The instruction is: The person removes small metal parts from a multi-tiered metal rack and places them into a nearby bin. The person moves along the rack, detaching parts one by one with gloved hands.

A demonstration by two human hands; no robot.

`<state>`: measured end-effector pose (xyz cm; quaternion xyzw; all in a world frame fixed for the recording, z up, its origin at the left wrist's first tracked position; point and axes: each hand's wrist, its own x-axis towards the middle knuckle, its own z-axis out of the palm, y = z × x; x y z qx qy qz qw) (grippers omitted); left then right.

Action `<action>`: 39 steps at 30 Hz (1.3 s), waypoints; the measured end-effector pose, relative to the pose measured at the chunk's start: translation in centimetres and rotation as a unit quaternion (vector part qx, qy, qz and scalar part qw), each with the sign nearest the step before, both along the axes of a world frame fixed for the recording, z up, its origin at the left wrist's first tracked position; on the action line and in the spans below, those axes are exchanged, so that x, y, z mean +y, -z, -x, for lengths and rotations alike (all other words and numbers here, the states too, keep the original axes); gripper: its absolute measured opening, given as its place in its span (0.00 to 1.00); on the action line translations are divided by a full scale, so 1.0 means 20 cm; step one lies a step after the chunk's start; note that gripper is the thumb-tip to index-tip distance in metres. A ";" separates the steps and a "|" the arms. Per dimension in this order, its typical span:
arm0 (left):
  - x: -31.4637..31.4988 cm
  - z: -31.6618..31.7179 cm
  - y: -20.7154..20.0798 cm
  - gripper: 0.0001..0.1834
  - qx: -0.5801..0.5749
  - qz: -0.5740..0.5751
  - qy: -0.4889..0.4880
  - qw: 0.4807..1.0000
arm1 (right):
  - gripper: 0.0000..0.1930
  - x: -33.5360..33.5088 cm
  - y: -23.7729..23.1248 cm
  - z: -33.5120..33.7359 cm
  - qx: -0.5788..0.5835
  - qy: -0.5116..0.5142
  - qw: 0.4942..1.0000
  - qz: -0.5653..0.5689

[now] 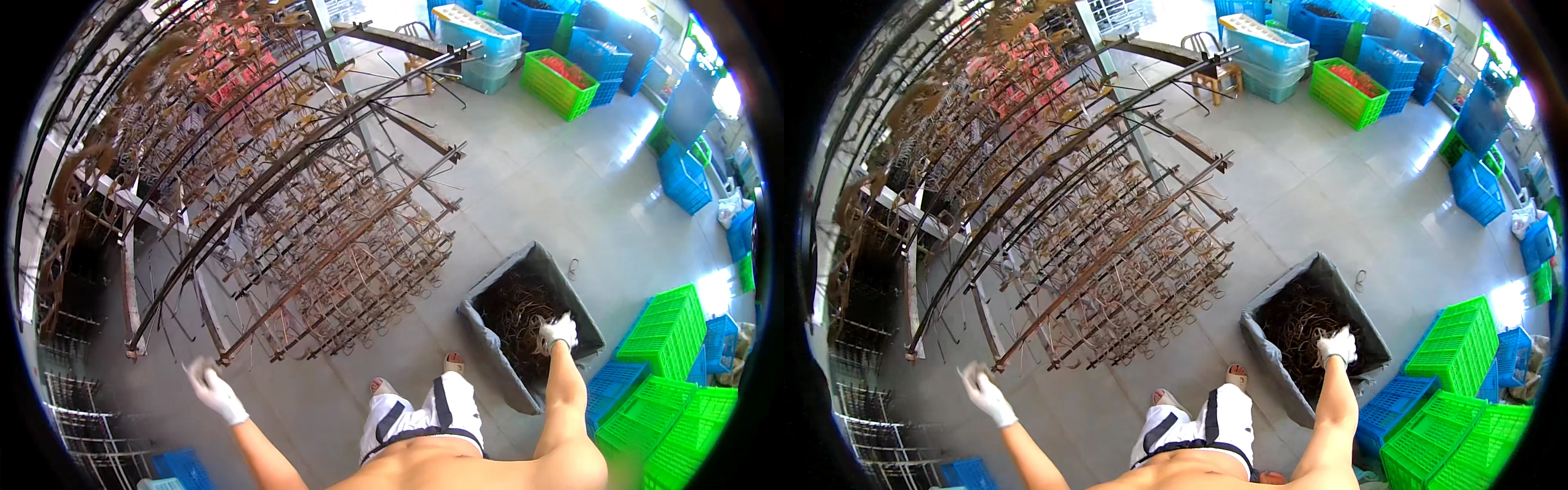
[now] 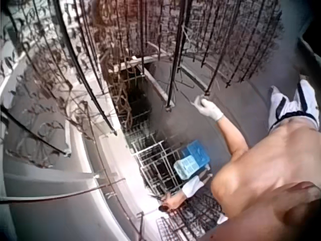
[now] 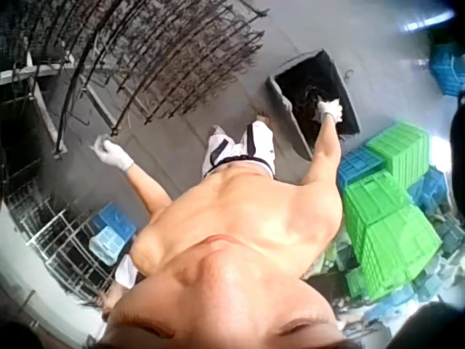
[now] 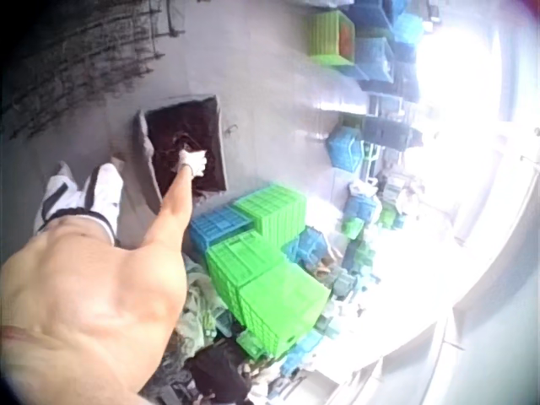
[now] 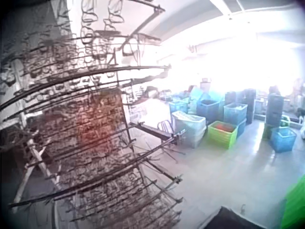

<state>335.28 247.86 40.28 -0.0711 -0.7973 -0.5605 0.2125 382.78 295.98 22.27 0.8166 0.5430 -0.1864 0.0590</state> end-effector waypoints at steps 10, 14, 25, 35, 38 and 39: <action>-0.02 -0.15 1.01 0.31 -0.054 0.543 0.070 0.835 | 0.32 0.22 -0.08 1.65 0.322 -0.462 0.769 -0.303; 0.18 0.13 1.08 0.48 -0.142 0.521 0.139 0.830 | 0.31 0.25 0.04 1.75 0.296 -0.449 0.776 -0.329; 0.23 0.39 1.45 0.16 0.069 0.348 0.347 0.868 | 0.30 0.10 0.15 1.61 0.424 -0.351 0.769 -0.325; 0.30 0.38 1.31 0.19 0.164 0.395 0.387 0.817 | 0.33 0.07 0.23 1.58 0.409 -0.414 0.743 -0.332; 0.28 0.41 1.34 0.19 0.144 0.373 0.402 0.823 | 0.31 0.11 0.28 1.59 0.397 -0.436 0.724 -0.358; 0.26 0.40 1.32 0.20 0.158 0.395 0.387 0.818 | 0.31 0.10 0.24 1.60 0.414 -0.435 0.725 -0.336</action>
